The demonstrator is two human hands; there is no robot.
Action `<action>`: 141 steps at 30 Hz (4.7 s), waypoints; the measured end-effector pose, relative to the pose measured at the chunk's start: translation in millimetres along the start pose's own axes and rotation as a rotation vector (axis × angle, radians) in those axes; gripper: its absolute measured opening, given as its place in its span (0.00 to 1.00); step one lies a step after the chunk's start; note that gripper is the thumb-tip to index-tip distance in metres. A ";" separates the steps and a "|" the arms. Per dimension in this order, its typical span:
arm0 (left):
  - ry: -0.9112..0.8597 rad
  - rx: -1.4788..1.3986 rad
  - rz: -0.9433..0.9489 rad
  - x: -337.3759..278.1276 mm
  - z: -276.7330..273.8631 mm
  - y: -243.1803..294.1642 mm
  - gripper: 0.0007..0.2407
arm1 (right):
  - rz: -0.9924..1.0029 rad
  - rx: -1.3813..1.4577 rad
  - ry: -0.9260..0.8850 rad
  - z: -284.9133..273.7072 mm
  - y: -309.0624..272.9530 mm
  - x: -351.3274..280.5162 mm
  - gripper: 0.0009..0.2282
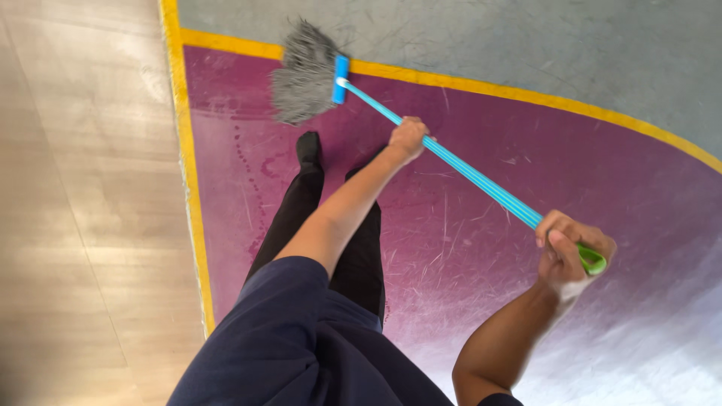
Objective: The person pours water from a plastic bottle onto a section of the court and then mops the surface with a mop.
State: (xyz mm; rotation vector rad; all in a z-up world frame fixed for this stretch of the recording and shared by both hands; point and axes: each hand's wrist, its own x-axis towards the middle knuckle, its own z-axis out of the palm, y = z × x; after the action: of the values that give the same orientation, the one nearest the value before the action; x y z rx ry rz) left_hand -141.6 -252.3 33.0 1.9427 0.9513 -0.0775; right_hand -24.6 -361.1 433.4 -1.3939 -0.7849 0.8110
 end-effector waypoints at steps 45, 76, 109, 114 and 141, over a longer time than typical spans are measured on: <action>0.309 -0.043 0.051 -65.1 186.5 85.3 0.09 | 0.090 -0.013 0.065 -226.6 40.6 -168.7 0.03; 0.234 0.208 -0.501 -268.7 106.2 -173.0 0.23 | 0.249 0.073 0.030 9.4 166.6 -296.9 0.05; 0.049 0.004 -0.026 -268.2 228.8 54.6 0.10 | -0.233 0.018 0.160 -166.9 61.3 -351.0 0.15; 0.061 0.069 -0.267 -318.3 178.6 -33.8 0.08 | -0.008 0.331 0.212 -104.6 117.3 -366.6 0.05; 0.350 -0.027 0.088 -287.6 404.5 107.4 0.07 | 0.129 -0.106 0.084 -298.0 51.4 -470.8 0.08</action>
State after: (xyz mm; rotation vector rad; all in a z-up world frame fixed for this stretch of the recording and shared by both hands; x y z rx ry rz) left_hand -145.7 -759.2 4.0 2.0071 1.0824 0.3349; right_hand -14.1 -917.4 374.5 -1.5761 -0.6863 0.8140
